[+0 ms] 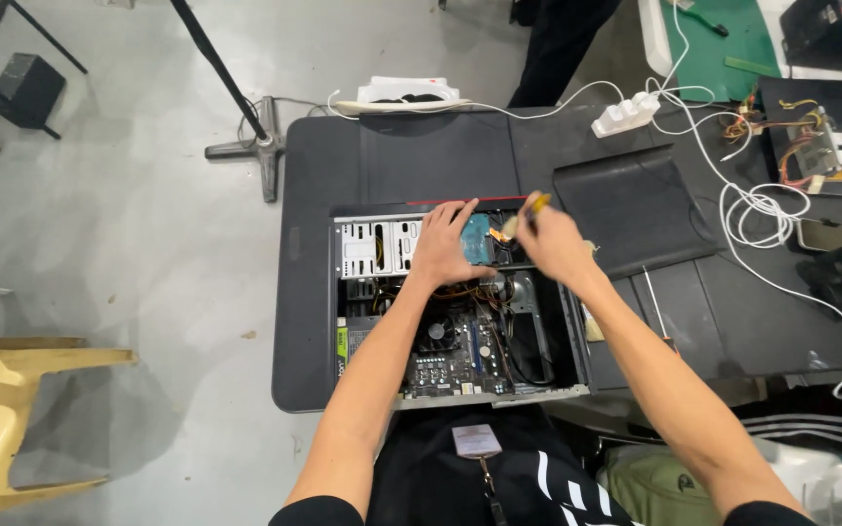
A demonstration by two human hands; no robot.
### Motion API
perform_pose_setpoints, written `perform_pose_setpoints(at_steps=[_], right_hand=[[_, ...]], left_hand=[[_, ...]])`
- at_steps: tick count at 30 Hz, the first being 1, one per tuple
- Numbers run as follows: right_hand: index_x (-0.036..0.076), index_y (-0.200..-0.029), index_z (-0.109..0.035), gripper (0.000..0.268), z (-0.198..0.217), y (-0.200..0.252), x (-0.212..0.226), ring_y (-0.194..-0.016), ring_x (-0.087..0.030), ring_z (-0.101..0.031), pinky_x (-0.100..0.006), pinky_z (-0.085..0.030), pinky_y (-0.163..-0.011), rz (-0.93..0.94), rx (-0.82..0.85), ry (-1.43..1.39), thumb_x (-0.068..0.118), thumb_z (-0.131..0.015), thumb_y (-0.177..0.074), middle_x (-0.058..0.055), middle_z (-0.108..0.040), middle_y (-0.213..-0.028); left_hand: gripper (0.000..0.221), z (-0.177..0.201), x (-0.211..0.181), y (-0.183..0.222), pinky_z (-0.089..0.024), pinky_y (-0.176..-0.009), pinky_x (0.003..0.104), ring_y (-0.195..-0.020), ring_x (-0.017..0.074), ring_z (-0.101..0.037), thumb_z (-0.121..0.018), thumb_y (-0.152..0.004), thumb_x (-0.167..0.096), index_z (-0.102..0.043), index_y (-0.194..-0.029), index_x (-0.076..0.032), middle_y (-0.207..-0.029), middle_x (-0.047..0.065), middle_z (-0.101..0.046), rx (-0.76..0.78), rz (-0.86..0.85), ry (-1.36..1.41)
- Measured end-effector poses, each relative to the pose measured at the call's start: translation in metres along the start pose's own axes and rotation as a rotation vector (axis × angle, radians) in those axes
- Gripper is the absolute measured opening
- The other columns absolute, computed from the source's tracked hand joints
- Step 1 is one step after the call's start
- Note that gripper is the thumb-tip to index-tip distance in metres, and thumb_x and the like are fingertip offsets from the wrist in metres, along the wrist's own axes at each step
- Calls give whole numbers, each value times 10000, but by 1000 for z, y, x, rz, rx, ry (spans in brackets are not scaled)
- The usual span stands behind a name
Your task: Opening a computer case to unscrew, remove, and clean a hard drive.
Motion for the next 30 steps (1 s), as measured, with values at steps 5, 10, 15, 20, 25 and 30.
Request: perform_pose_setpoints(at_steps=[5,10,15,20,25,30], right_hand=[[-5,-991,-573,266,8,10,8,-852,-558,-679,-645,-535,-755,0,145,39,258,-557,-952,-342,-705,-825],[138,-1022,-543,276,7,14,-3,-860,-469,-713,-595,-551,-764,0,119,63,409,-519,-979,-221,-720,-835],[151,-1017,-587,168,22,8,-30,-833,-444,-716,-535,-544,-760,-256,-92,-137,315,-564,-993,-201,-706,-760],[177,-946,-624,143,38,0,-35,-813,-449,-725,-542,-535,-748,-306,6,-107,316,-595,-958,-212,-706,-675],[98,-878,-677,160,46,16,-75,-657,-312,-653,-440,-504,-704,-419,-6,-493,232,-647,-961,-199,-667,-652],[142,-787,-550,296,153,113,-75,-713,-161,-480,-371,-297,-945,-438,139,-952,330,-559,-1015,-39,-552,-766]], left_hand=[[1280,2,3,4,-365,-1178,464,-1355,266,-515,-865,-422,-725,-489,-1526,-197,-1333,52,-589,-14,-27,67],[1325,13,0,-1,-374,-1161,480,-1332,297,-540,-860,-386,-743,-499,-1522,-164,-1314,102,-619,-27,-27,74],[1291,21,-7,-4,-368,-1158,478,-1329,293,-533,-858,-420,-736,-505,-1516,-150,-1310,99,-614,5,-19,97],[1274,24,-10,-11,-343,-1153,462,-1332,281,-515,-874,-428,-718,-511,-1510,-154,-1308,83,-601,34,5,73],[1294,36,-27,-6,-292,-1203,594,-1467,395,-351,-936,-589,-468,-243,-1631,-139,-1533,184,-394,192,106,22],[788,173,-58,91,-371,-1082,518,-1310,350,-513,-600,-865,-539,-398,-1499,-118,-1422,175,-537,-51,372,-23]])
Point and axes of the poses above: each hand's wrist, its own y-axis away from the middle knuckle, its own z-axis out of the back of the hand, x = y × z, the point moved 4 cm from there along -y, towards the middle knuckle
